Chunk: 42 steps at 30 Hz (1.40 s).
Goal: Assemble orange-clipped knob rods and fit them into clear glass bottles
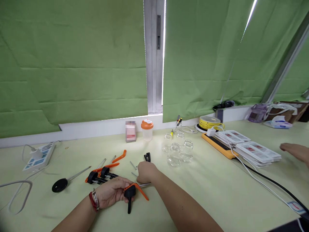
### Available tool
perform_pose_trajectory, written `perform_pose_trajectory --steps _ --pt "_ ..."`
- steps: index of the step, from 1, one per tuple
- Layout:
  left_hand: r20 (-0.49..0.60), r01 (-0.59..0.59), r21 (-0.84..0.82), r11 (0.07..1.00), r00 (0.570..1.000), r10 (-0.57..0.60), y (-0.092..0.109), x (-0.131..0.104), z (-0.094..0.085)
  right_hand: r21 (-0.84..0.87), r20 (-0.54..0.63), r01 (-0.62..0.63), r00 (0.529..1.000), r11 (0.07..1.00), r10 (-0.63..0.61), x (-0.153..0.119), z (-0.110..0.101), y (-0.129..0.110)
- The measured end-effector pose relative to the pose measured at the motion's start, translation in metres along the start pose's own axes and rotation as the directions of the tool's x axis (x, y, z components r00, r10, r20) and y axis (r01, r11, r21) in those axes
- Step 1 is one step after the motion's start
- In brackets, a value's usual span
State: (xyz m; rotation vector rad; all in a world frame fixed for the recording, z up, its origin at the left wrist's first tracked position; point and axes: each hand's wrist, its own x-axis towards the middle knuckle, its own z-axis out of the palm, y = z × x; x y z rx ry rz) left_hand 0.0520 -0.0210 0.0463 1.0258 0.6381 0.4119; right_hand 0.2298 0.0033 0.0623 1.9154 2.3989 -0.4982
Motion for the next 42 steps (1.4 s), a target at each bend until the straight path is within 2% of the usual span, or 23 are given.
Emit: perform_pose_trajectory --steps 6,10,14,19,22,25,29,33,35,38,42 --pt "-0.028 0.011 -0.011 1.000 1.000 -0.011 0.000 -0.002 0.002 -0.013 0.068 0.010 0.998 1.000 -0.009 -0.006 -0.006 0.003" --pt "-0.027 0.006 -0.011 1.000 1.000 -0.007 0.000 -0.001 0.002 0.027 0.055 -0.008 0.998 1.000 0.007 -0.006 -0.007 0.004" --pt "-0.016 -0.008 -0.018 1.000 1.000 0.008 0.001 0.000 0.002 0.134 -0.001 -0.013 1.000 0.991 0.013 -0.008 -0.009 0.008" --pt "0.003 -0.019 -0.019 1.000 1.000 0.019 0.002 -0.001 0.004 0.333 -0.071 0.060 0.997 0.941 -0.039 -0.012 -0.010 0.020" --pt "0.020 -0.017 -0.019 1.000 1.000 0.017 0.002 -0.002 0.005 0.489 -0.095 0.115 0.992 0.864 -0.078 -0.012 -0.008 0.030" --pt "0.042 -0.028 -0.032 0.999 0.999 0.030 0.000 -0.002 0.004 0.649 -0.141 0.170 0.985 0.742 -0.103 -0.009 -0.005 0.037" --pt "0.041 -0.041 -0.050 0.998 0.998 0.043 -0.004 0.000 0.000 0.757 -0.157 0.181 0.983 0.628 -0.093 -0.004 -0.003 0.039" --pt "0.040 -0.040 -0.053 0.998 0.998 0.042 -0.006 0.001 -0.002 0.907 -0.197 0.221 0.975 0.358 -0.101 -0.002 -0.001 0.036" --pt "0.042 -0.038 -0.050 0.998 0.998 0.040 -0.005 0.001 -0.001 0.930 -0.233 0.256 0.965 0.264 -0.118 -0.001 0.001 0.036" --pt "0.040 -0.041 -0.048 0.998 0.998 0.043 -0.003 0.000 0.001 0.936 -0.257 0.277 0.959 0.218 -0.118 0.002 0.005 0.036" --pt "0.043 -0.049 -0.052 0.997 0.998 0.051 -0.002 0.000 0.003 0.934 -0.274 0.293 0.955 0.205 -0.113 0.005 0.009 0.035"
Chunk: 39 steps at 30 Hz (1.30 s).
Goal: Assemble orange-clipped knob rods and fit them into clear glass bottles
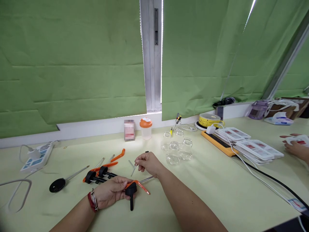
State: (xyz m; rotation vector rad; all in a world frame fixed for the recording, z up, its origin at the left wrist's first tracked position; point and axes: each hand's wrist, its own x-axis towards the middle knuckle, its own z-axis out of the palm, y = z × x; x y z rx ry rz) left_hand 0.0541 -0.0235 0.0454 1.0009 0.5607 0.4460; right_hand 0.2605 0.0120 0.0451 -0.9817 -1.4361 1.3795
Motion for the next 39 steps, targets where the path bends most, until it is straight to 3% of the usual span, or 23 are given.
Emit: perform_pose_trajectory --steps 7,18,39 --pt "0.009 -0.010 -0.009 1.000 1.000 0.010 -0.002 0.002 -0.001 0.098 -0.085 -0.002 0.996 0.995 0.010 0.000 0.017 -0.001" --pt "-0.007 -0.013 -0.013 1.000 1.000 0.013 -0.005 0.003 -0.004 0.042 -0.135 -0.003 0.991 0.999 0.009 0.001 0.035 0.007" --pt "-0.018 -0.010 -0.020 1.000 1.000 0.010 -0.006 0.004 -0.003 0.048 -0.029 -0.022 0.999 0.999 0.024 -0.007 0.042 0.000"
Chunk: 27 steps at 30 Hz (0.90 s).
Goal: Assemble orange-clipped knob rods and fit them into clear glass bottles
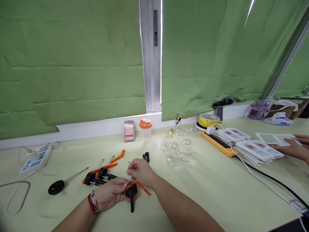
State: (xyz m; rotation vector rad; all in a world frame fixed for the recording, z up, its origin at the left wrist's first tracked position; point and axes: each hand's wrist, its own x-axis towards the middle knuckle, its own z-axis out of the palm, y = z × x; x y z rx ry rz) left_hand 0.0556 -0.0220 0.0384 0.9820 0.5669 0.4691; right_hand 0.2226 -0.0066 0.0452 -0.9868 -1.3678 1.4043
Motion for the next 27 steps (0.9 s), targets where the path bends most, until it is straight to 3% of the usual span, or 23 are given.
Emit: perform_pose_trajectory --steps 12,27 --pt "-0.002 -0.014 -0.029 0.999 1.000 0.014 0.0009 0.0007 0.0011 0.000 0.019 0.011 1.000 1.000 -0.011 -0.0035 0.0029 0.0040" --pt "0.032 -0.006 -0.013 1.000 0.999 0.007 -0.0006 0.0011 -0.0014 -0.187 0.134 0.004 0.991 0.982 0.021 -0.0069 -0.0034 -0.0020"
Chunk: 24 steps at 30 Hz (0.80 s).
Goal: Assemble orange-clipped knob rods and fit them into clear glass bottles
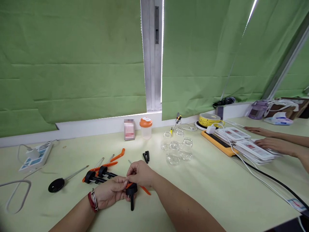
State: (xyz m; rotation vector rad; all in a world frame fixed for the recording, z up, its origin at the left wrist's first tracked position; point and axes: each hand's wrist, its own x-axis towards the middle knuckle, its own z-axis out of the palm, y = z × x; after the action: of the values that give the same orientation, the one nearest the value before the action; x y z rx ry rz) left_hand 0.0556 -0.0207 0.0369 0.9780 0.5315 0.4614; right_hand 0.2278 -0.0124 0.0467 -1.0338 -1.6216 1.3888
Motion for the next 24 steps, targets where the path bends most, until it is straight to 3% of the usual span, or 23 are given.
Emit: perform_pose_trajectory --steps 13,21,24 --pt "-0.023 0.001 -0.018 1.000 1.000 -0.002 0.002 -0.001 0.002 -0.090 0.085 0.022 0.996 0.996 -0.014 -0.002 -0.005 0.001" --pt "-0.043 0.007 -0.048 0.999 0.999 -0.009 0.002 -0.001 0.003 -0.222 0.201 0.192 0.968 0.956 -0.148 -0.006 -0.015 -0.008" --pt "-0.042 0.013 -0.049 0.999 0.999 -0.015 0.002 -0.001 0.002 -0.287 0.279 0.218 0.951 0.933 -0.137 -0.008 -0.018 -0.012"
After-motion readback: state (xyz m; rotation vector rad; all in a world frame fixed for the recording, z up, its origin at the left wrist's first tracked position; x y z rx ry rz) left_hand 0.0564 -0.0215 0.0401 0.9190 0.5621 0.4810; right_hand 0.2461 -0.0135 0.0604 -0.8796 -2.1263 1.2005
